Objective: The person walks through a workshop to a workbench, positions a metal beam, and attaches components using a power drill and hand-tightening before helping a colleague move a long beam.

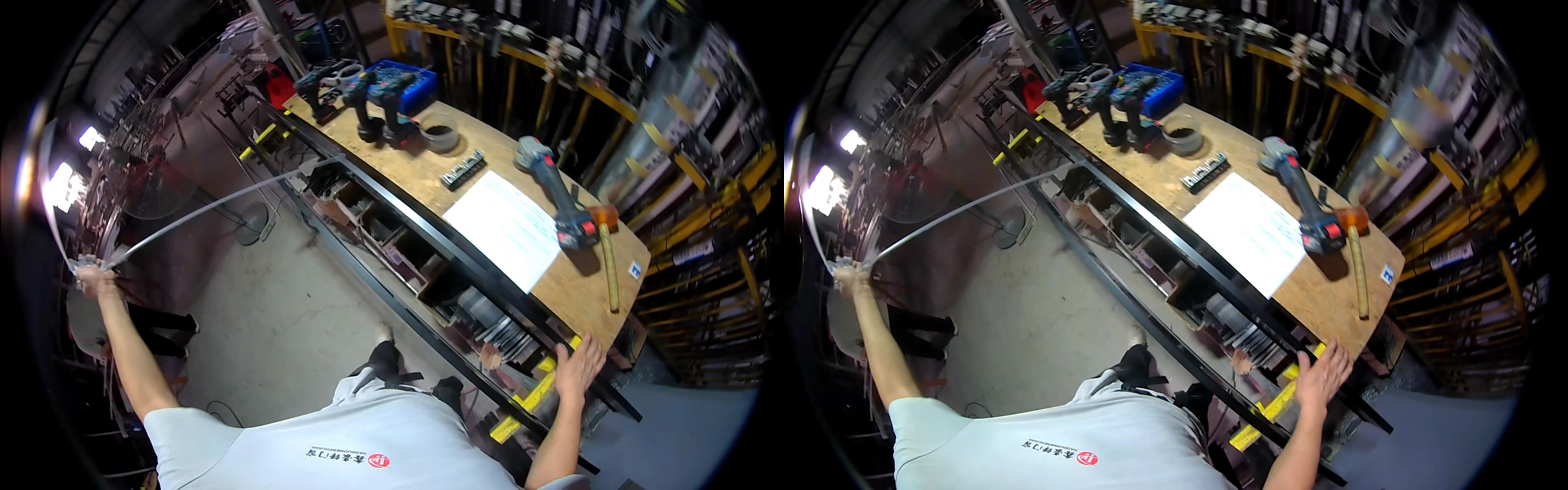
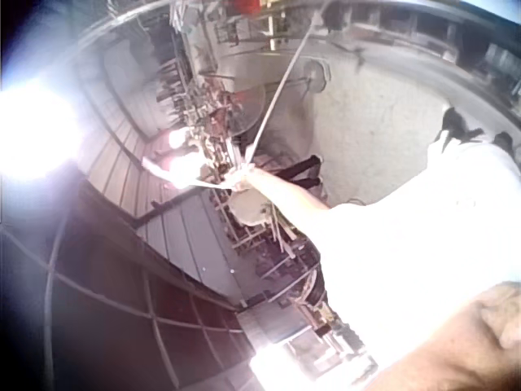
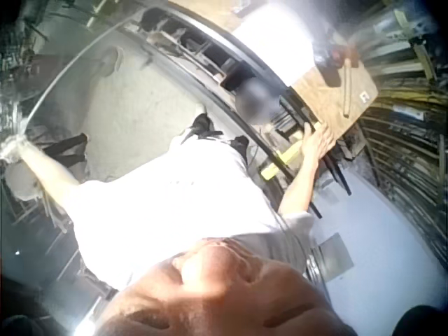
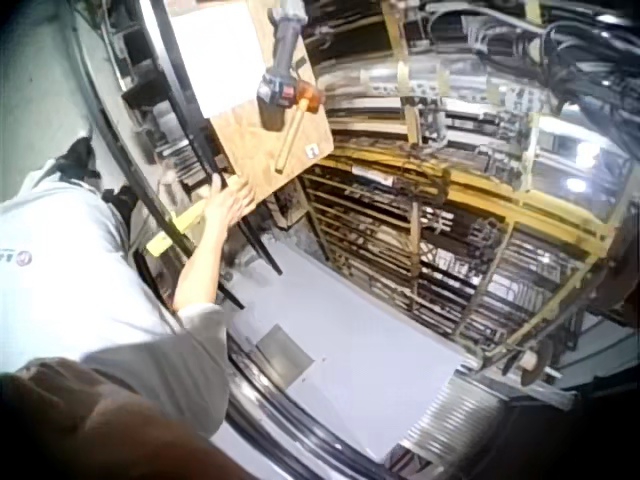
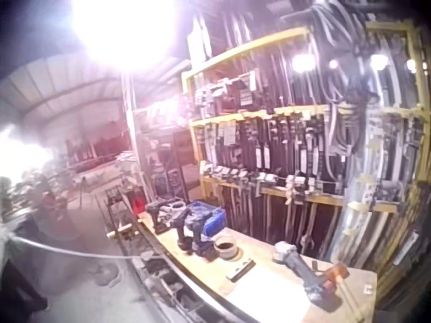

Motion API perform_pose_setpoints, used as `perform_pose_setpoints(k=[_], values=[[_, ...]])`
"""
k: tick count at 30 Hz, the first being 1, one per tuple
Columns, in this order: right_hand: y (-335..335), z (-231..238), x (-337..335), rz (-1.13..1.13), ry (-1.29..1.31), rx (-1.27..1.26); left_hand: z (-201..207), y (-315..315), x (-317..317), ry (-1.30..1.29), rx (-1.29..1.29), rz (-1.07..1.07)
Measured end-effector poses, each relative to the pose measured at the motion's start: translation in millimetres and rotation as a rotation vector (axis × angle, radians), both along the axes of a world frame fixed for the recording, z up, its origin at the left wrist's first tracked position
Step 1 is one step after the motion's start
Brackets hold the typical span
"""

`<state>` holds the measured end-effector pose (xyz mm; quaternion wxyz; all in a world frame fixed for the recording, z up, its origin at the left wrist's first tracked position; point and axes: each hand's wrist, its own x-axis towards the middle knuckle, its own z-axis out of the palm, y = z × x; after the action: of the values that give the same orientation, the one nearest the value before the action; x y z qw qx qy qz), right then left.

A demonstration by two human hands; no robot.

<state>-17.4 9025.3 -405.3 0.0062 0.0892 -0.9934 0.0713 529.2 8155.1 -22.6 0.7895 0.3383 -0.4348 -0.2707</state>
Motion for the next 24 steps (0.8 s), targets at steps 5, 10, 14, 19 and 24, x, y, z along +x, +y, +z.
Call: perform_pose_setpoints(k=[5,10,14,19,24], values=[[-26,-7,11,-0.160,-0.058,0.091,-145,-90,7,-1.071,0.096,0.253],[-158,3,28,0.015,-0.085,0.187,-169,-29,-176,-0.495,0.301,-0.561],[-318,10,9,0.332,-0.006,0.093,-152,21,-304,-0.438,0.370,-1.073],[-505,4,-13,0.487,-0.081,0.112,-197,34,-427,-0.439,0.738,-1.364],[-617,-1,-42,0.625,-0.056,0.039,-323,31,-523,-0.639,0.907,-1.366]])
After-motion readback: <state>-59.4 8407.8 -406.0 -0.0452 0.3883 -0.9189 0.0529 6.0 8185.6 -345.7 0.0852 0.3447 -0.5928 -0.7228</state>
